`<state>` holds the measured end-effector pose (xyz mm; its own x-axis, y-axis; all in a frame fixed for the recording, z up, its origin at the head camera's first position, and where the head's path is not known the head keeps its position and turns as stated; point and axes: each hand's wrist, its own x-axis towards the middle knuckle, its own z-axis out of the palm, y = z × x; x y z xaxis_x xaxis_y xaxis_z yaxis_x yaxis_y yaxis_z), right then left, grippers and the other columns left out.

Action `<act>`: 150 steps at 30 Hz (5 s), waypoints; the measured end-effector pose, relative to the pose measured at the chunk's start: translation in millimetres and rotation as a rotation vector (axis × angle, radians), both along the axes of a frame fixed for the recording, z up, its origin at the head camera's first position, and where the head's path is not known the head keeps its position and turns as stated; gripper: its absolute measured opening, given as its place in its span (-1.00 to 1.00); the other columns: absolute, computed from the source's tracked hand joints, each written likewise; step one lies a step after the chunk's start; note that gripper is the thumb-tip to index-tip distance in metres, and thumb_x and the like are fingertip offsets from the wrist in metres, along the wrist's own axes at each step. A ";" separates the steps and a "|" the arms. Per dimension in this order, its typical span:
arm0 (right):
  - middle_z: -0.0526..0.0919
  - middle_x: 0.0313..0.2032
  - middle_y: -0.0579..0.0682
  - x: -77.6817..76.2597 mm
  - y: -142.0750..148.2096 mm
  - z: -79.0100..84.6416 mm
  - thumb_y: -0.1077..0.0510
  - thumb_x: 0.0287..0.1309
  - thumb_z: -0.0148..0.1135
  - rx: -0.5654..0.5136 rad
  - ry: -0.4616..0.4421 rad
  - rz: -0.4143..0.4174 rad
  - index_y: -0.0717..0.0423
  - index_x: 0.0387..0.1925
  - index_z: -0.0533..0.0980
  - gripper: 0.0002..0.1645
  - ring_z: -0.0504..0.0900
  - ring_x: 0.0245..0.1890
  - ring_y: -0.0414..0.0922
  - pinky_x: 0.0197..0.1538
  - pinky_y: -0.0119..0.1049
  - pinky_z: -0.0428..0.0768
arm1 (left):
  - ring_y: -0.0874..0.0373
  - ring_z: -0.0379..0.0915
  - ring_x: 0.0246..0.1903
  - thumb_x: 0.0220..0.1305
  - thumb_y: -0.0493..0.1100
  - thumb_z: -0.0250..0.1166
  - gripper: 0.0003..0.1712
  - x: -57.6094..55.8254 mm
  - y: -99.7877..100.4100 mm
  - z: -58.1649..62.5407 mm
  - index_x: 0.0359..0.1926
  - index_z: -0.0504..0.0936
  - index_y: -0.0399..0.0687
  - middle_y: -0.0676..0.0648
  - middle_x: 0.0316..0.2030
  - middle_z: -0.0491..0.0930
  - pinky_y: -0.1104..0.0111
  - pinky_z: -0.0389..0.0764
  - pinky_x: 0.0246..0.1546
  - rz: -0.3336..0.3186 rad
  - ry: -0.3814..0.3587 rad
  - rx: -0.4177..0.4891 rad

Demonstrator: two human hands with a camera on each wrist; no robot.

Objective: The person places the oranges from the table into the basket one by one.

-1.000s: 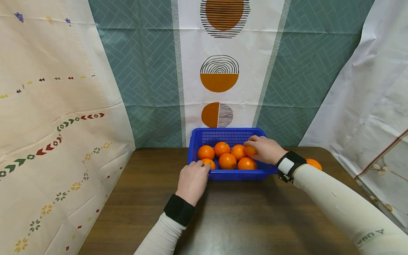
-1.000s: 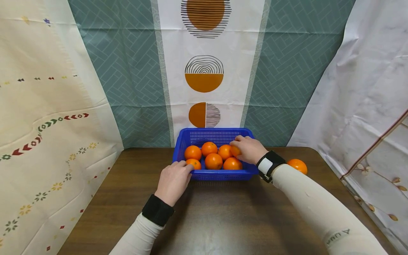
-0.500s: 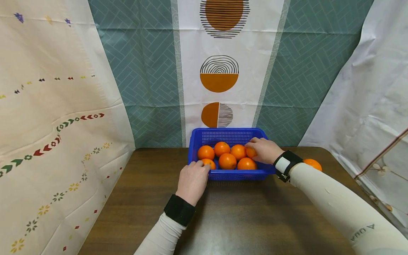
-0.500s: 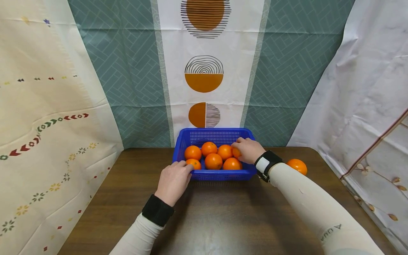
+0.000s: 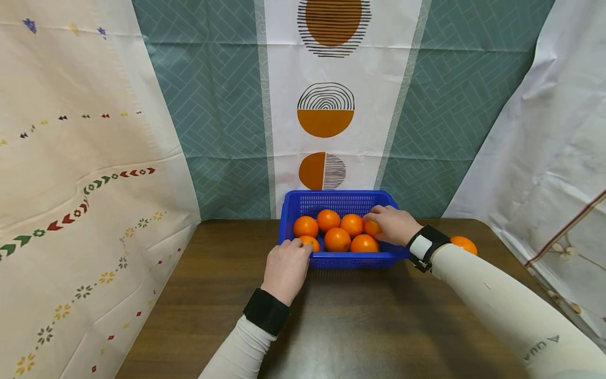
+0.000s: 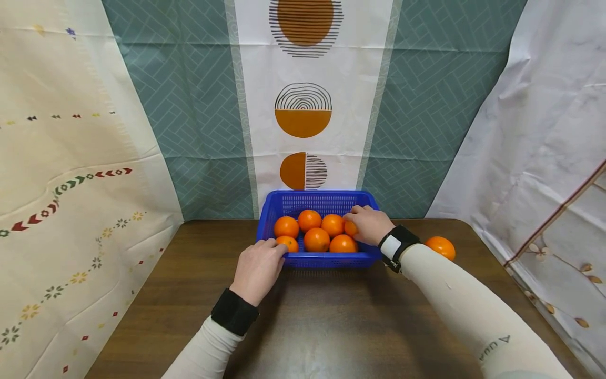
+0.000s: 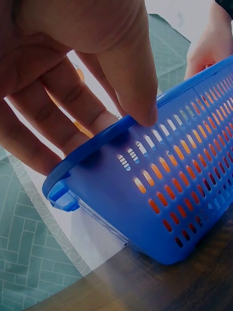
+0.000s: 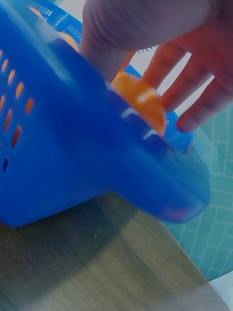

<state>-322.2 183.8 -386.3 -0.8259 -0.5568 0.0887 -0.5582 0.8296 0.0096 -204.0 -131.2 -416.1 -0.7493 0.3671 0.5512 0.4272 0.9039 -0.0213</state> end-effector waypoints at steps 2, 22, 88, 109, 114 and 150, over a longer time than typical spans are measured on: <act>0.68 0.17 0.25 2.0 0.0 0.7 0.15 0.24 0.65 -0.009 0.014 0.007 0.14 0.24 0.71 -0.45 0.69 0.12 0.27 0.14 0.26 0.74 | 0.00 0.60 -0.41 0.35 -0.14 0.63 -0.89 -0.4 0.1 0.0 -0.19 0.84 -0.01 -0.08 -0.28 0.77 0.24 0.65 -0.45 0.000 0.005 -0.003; 0.71 0.11 0.18 19.4 2.7 9.3 0.19 0.28 0.63 -0.048 0.073 0.006 0.18 0.25 0.71 -0.47 0.67 0.10 0.19 0.14 0.15 0.76 | 0.00 0.59 -0.42 0.38 -0.15 0.60 -0.92 -0.2 0.0 -0.6 -0.19 0.86 -0.02 -0.08 -0.29 0.77 0.23 0.64 -0.46 0.000 0.020 -0.007; 0.58 0.45 0.22 124.3 33.8 -1.0 0.01 0.33 0.60 -0.261 0.280 0.078 0.11 0.48 0.57 -0.23 0.60 0.39 0.25 0.29 0.29 0.63 | -0.04 0.63 -0.40 0.28 -0.14 0.67 -0.83 -0.5 0.6 -1.5 -0.19 0.84 0.00 -0.10 -0.28 0.76 0.19 0.69 -0.42 0.000 0.020 0.009; 0.53 0.46 0.30 129.1 62.1 -9.8 0.03 0.27 0.64 -0.262 0.313 0.016 0.12 0.47 0.58 -0.20 0.50 0.44 0.34 0.36 0.42 0.51 | -0.03 0.61 -0.40 0.31 -0.15 0.66 -0.85 0.1 0.6 -1.2 -0.17 0.85 -0.02 -0.10 -0.27 0.77 0.19 0.70 -0.41 -0.007 0.014 0.013; 0.54 0.45 0.33 129.8 72.9 -12.9 0.05 0.22 0.67 -0.274 0.337 -0.001 0.14 0.46 0.59 -0.18 0.51 0.42 0.37 0.30 0.44 0.54 | -0.03 0.61 -0.41 0.31 -0.15 0.65 -0.85 0.1 0.1 -1.2 -0.17 0.85 -0.02 -0.10 -0.27 0.77 0.21 0.68 -0.43 -0.007 0.015 0.009; 0.41 0.47 0.47 106.7 149.0 -39.9 0.01 0.39 0.53 -0.233 0.279 -0.294 0.21 0.47 0.51 -0.25 0.25 0.50 0.52 0.57 0.55 -0.03 | -0.03 0.62 -0.39 0.30 -0.15 0.66 -0.84 0.1 0.0 -0.5 -0.17 0.85 -0.03 -0.10 -0.26 0.78 0.21 0.67 -0.43 -0.001 -0.011 0.013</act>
